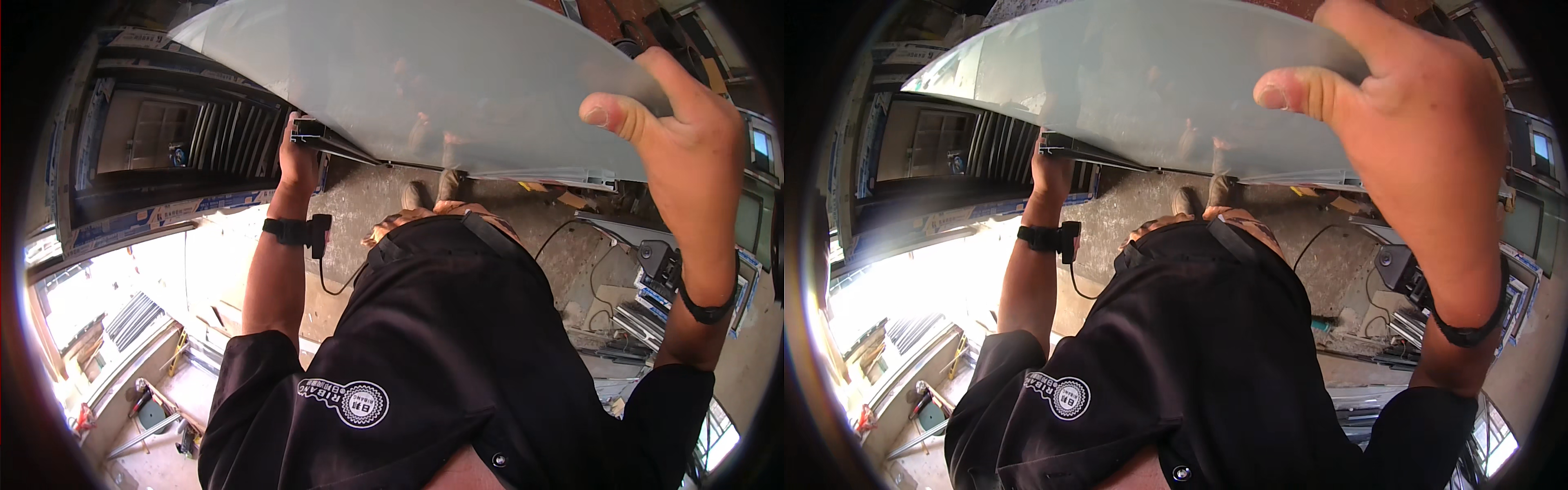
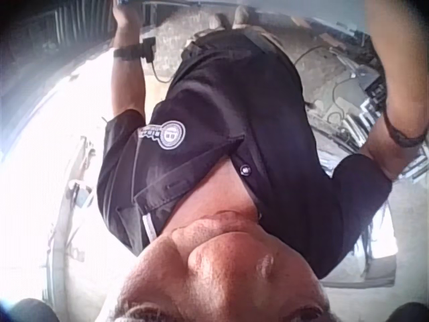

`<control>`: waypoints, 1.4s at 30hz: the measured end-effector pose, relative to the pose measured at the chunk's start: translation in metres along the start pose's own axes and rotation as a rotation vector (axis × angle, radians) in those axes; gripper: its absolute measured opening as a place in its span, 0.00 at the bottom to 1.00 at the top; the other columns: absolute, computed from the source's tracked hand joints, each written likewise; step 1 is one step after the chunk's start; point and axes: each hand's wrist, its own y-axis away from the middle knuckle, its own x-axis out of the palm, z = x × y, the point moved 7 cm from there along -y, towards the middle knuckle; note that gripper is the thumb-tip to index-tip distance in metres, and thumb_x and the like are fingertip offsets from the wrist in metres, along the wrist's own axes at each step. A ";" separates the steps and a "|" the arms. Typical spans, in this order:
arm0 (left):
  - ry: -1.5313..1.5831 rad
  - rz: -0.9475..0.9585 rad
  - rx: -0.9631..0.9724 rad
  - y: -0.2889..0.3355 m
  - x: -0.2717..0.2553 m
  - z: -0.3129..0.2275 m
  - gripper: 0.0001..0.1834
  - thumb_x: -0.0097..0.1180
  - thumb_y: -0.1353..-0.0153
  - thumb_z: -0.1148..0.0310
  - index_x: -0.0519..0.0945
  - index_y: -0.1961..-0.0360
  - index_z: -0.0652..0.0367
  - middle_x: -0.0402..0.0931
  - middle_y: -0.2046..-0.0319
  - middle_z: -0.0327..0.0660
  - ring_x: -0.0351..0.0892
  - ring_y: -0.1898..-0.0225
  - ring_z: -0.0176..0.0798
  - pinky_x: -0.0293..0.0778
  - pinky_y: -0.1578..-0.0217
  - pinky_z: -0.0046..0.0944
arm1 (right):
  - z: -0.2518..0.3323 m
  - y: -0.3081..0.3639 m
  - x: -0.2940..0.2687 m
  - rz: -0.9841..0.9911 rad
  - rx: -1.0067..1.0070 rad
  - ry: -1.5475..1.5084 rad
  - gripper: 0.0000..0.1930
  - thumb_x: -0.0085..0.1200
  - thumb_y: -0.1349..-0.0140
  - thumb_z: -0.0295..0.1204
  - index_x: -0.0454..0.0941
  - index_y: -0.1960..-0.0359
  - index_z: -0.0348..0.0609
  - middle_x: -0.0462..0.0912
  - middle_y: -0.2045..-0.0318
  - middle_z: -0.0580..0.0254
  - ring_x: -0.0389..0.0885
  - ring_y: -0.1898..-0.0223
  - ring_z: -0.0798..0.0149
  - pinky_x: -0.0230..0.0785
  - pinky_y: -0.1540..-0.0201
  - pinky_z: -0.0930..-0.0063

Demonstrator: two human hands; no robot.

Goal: The recorder is assembling an aluminum window frame by fitting a glass pane into the tracks and securing the corners with screws using a power drill.

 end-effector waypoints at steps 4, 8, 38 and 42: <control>-0.004 -0.011 -0.006 -0.001 0.006 -0.003 0.17 0.36 0.27 0.57 0.75 0.63 0.52 0.75 0.66 0.33 0.73 0.60 0.31 0.67 0.53 0.33 | -0.004 0.003 0.015 -0.035 -0.023 -0.054 0.23 0.68 0.51 0.47 0.78 0.68 0.39 0.76 0.81 0.63 0.69 0.79 0.70 0.65 0.73 0.76; -0.076 0.008 0.043 -0.008 -0.003 -0.002 0.16 0.37 0.27 0.58 0.74 0.64 0.53 0.74 0.66 0.33 0.73 0.61 0.31 0.66 0.54 0.32 | -0.001 0.006 0.033 -0.073 -0.185 0.090 0.21 0.67 0.51 0.47 0.77 0.71 0.41 0.75 0.83 0.60 0.70 0.82 0.63 0.65 0.76 0.72; 0.017 -0.060 0.015 -0.032 -0.015 -0.001 0.20 0.37 0.31 0.58 0.75 0.57 0.62 0.77 0.59 0.46 0.75 0.52 0.46 0.68 0.46 0.44 | -0.032 0.016 0.178 -0.063 -0.178 0.050 0.19 0.64 0.55 0.49 0.70 0.79 0.51 0.74 0.85 0.70 0.76 0.82 0.61 0.66 0.81 0.66; 0.010 -0.006 0.046 -0.035 -0.005 -0.006 0.22 0.35 0.30 0.56 0.75 0.58 0.63 0.77 0.61 0.47 0.75 0.51 0.49 0.65 0.43 0.47 | -0.034 0.018 0.193 -0.055 -0.187 0.057 0.19 0.63 0.55 0.49 0.70 0.79 0.51 0.73 0.85 0.70 0.77 0.82 0.61 0.67 0.81 0.67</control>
